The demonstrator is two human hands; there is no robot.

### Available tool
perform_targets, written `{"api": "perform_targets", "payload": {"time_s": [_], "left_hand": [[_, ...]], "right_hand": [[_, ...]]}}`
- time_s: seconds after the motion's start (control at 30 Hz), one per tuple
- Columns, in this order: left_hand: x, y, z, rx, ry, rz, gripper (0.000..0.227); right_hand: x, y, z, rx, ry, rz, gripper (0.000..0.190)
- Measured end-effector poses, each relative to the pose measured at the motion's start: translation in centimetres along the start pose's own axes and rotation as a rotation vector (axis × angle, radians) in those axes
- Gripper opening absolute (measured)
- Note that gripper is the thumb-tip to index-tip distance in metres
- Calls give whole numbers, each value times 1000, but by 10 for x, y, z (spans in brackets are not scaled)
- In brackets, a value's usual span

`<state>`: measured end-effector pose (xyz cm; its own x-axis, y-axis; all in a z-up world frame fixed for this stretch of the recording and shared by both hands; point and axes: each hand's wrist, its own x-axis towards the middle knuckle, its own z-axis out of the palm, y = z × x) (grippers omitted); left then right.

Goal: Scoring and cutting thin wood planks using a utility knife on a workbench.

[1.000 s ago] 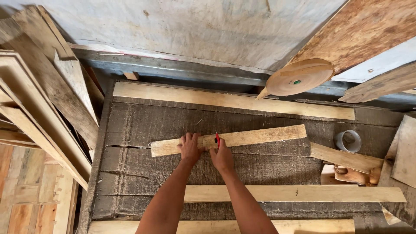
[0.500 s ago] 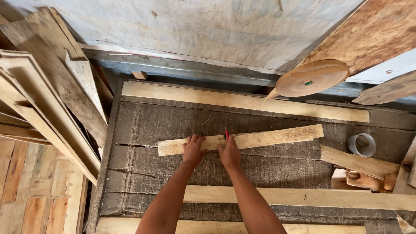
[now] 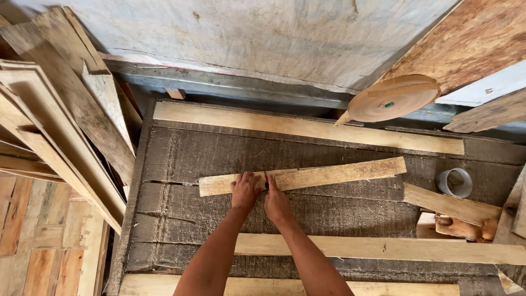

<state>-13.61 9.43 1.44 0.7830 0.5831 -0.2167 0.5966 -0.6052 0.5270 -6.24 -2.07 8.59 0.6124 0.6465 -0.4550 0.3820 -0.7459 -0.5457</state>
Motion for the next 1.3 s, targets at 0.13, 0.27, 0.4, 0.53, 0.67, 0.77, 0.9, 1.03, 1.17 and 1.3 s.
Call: {"api": "perform_targets", "payload": {"time_s": [0.13, 0.27, 0.4, 0.53, 0.67, 0.77, 0.9, 1.03, 1.17, 1.3], "left_hand": [[1, -1, 4, 6, 5, 1, 52], [1, -1, 3, 0, 16, -1, 51], [1, -1, 3, 1, 19, -1, 52], [1, 0, 1, -7, 18, -1, 51], [1, 3, -1, 65, -13, 9, 52], [-2, 2, 2, 112, -24, 28, 51], [-4, -8, 14, 184, 15, 107, 50], [-7, -1, 12, 196, 10, 68, 48], [-6, 1, 6, 202, -23, 51, 51], [-6, 3, 3, 182, -37, 40, 49]], "right_hand": [[-5, -8, -5, -7, -15, 52, 75], [-2, -3, 2, -5, -15, 47, 75], [-1, 0, 5, 16, 42, -16, 75], [-1, -3, 4, 9, 10, 32, 74], [7, 12, 20, 30, 134, -110, 76], [0, -3, 10, 38, 98, -63, 76], [7, 2, 17, -4, 115, -81, 81], [6, -2, 14, -58, -31, 64, 77], [8, 3, 22, -60, 7, 17, 78], [5, -2, 17, -42, -42, 76, 81]]}}
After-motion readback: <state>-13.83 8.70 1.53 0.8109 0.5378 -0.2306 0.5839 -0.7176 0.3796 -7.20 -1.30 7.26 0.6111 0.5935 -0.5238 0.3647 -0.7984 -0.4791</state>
